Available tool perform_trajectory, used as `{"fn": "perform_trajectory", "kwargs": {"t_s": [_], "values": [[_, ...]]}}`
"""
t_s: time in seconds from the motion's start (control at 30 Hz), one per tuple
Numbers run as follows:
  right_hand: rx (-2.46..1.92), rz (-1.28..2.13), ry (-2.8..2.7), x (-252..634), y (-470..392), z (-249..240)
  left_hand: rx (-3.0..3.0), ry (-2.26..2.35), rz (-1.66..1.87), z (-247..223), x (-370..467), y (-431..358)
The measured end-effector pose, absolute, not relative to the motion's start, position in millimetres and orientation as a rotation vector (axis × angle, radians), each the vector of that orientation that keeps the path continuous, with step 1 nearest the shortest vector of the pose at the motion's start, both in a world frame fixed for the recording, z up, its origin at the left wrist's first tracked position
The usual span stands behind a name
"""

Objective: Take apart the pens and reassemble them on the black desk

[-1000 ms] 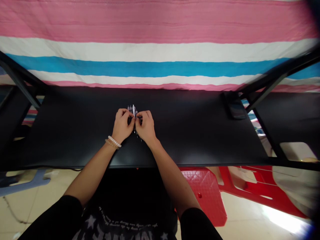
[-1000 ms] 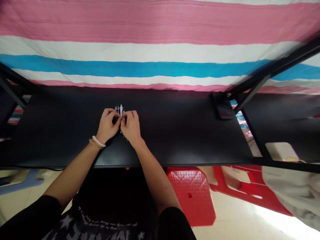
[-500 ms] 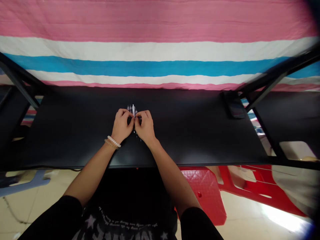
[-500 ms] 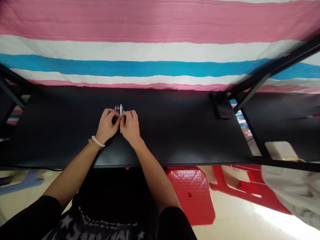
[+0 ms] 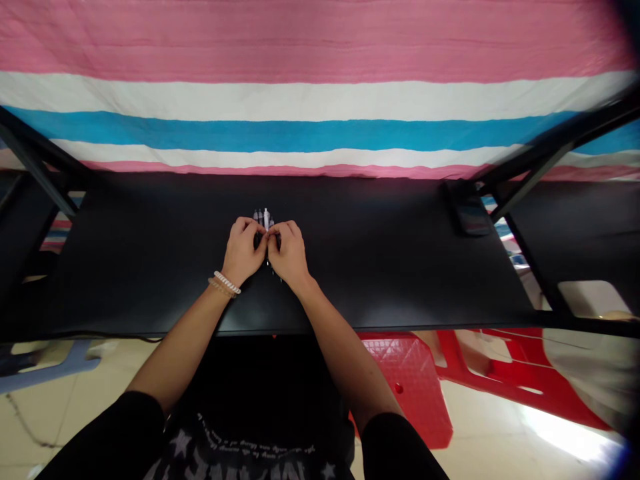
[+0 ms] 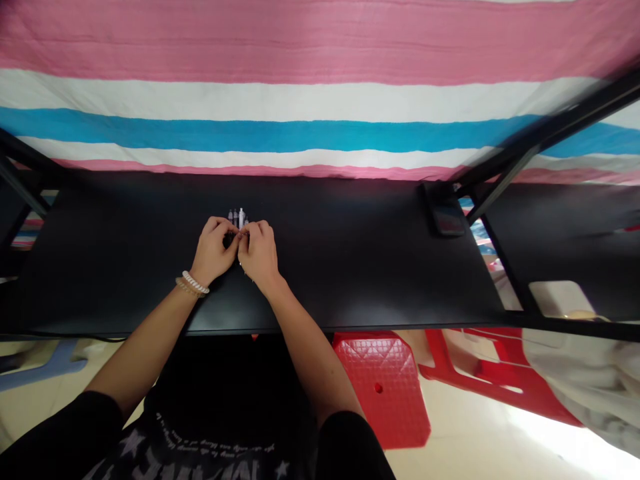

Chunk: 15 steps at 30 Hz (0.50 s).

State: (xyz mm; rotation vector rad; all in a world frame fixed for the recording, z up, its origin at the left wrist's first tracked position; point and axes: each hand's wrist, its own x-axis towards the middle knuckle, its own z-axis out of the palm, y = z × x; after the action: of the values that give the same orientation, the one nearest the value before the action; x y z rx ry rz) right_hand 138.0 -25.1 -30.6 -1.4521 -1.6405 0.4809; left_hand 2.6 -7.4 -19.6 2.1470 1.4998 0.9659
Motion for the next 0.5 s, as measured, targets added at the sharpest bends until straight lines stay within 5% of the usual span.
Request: {"fn": "perform_trajectory", "kwargs": {"t_s": [0.5], "values": [[-1.450, 0.487, -1.639, 137.4, -25.9, -30.5, 2.166, 1.473, 0.969, -20.1, 2.0, -7.6]]}}
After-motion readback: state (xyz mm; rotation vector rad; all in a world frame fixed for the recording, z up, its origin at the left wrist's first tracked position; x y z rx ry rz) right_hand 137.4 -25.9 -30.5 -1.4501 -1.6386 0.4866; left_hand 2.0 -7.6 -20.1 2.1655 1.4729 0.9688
